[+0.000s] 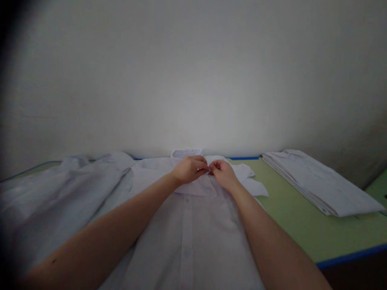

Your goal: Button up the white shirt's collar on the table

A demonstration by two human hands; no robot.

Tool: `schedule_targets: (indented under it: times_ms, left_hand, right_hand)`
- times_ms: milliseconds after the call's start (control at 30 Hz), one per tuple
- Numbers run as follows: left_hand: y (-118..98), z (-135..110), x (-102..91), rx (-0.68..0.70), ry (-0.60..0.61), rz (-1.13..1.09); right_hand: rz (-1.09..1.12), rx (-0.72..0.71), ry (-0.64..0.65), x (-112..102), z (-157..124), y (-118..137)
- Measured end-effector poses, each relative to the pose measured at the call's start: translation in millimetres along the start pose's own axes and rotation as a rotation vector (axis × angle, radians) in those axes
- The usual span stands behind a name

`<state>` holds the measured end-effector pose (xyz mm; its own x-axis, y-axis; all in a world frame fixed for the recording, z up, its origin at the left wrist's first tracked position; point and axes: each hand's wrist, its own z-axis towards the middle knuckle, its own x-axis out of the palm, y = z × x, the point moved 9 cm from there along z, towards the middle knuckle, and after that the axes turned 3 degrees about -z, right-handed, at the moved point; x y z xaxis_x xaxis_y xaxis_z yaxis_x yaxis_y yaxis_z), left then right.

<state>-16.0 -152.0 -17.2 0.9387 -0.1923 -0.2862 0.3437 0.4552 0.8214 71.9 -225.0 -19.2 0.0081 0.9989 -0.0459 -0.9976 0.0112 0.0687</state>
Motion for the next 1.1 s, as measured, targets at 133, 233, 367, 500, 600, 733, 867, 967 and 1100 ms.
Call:
schedule_targets:
  times_ms: [133,233,367,500,600,733,867,967,1100]
  left_hand:
    - [0.6,-0.6,-0.7,-0.020,-0.019,0.000]
    - [1.6,-0.2,-2.8,-0.047,-0.038,-0.023]
    - [10.0,-0.7,-2.2,-0.114,-0.023,-0.119]
    - [33.6,-5.2,0.8,-0.263,-0.050,-0.317]
    - [58.0,-12.2,-0.2,-0.424,-0.164,-0.506]
    - [58.9,-11.9,13.5,-0.427,-0.039,-0.752]
    - [44.8,-11.2,21.3,-0.378,0.145,-0.869]
    - [41.8,-13.2,20.7,-0.380,0.219,-0.883]
    - [52.6,-22.0,15.0,-0.430,0.292,-0.605]
  right_hand:
    - [-0.071,-0.011,-0.080,-2.8,1.7,-0.8]
    - [0.057,0.059,-0.095,0.2,0.6,-5.4]
    - [0.303,0.133,-0.092,7.5,-2.7,-11.0]
    - [0.376,0.112,-0.033,10.5,-5.8,-5.6]
    - [0.304,0.042,0.058,14.6,-7.4,6.3]
    - [0.224,-0.017,0.134,24.7,-9.2,16.5]
    - [0.370,-0.033,0.128,29.3,-10.1,20.7]
    - [0.500,-0.020,0.053,20.9,-8.8,19.8]
    - [0.703,0.015,-0.151,-5.7,-4.1,9.2]
